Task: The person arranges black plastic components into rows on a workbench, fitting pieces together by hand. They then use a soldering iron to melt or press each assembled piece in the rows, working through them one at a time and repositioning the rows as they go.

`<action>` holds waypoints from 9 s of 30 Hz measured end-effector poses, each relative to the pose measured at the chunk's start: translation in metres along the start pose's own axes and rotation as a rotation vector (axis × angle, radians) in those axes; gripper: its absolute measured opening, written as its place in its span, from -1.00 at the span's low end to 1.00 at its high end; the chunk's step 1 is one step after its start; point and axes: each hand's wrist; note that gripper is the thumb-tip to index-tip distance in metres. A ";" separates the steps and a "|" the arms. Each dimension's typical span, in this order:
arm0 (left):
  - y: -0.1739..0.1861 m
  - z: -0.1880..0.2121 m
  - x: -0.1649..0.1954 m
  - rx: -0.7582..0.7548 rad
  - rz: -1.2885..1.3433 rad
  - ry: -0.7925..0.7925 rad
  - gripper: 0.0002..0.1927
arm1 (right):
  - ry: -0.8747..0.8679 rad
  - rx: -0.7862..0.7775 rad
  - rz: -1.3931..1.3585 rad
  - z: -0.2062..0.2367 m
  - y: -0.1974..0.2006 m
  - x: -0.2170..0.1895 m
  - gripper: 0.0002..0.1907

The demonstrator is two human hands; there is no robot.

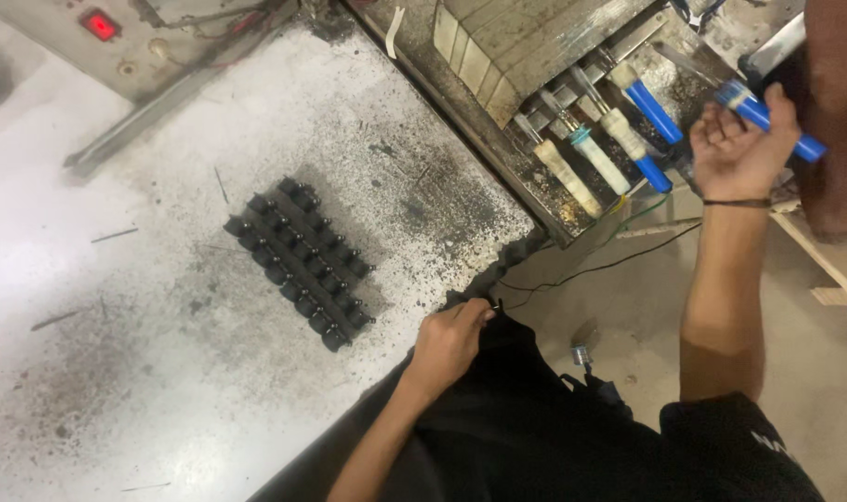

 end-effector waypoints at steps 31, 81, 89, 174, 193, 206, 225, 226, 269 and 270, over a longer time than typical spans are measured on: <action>0.000 0.002 -0.004 0.014 -0.022 0.003 -0.94 | 0.811 -0.548 1.774 0.058 0.020 0.043 -0.73; 0.123 0.090 -0.036 0.352 -0.548 0.489 -0.74 | -0.005 -1.368 0.890 0.262 -0.013 0.183 -0.67; 0.126 0.088 -0.041 0.239 -0.479 0.501 -0.79 | 0.015 -1.411 0.942 0.272 -0.028 0.187 -0.68; 0.175 0.074 -0.011 0.587 -0.634 0.223 -0.70 | 0.026 -1.100 0.668 0.235 -0.011 0.207 -0.68; 0.124 0.080 -0.063 0.333 -0.449 0.479 -0.79 | 0.168 -1.377 0.759 0.253 -0.023 0.216 -0.70; 0.123 0.071 -0.053 0.176 -0.655 0.501 -0.68 | 0.411 -1.527 0.697 0.247 -0.029 0.231 -0.72; 0.117 0.072 -0.051 0.192 -0.725 0.476 -0.70 | 0.029 -1.363 0.928 0.257 -0.037 0.206 -0.66; 0.117 0.072 -0.050 0.209 -0.709 0.478 -0.69 | -0.014 -1.378 0.985 0.257 -0.038 0.205 -0.66; 0.213 0.069 0.002 0.476 -0.551 0.328 -0.66 | 0.041 -1.112 0.527 0.222 -0.020 0.225 -0.67; 0.218 0.065 0.004 0.616 -0.568 0.277 -0.67 | 0.041 -1.131 0.584 0.225 -0.019 0.226 -0.65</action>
Point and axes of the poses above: each hand's wrist, its own z-axis away from the middle knuckle, its own y-axis out of the back of the hand, x = y × z, and after that the axes turned 15 degrees about -z, right-handed
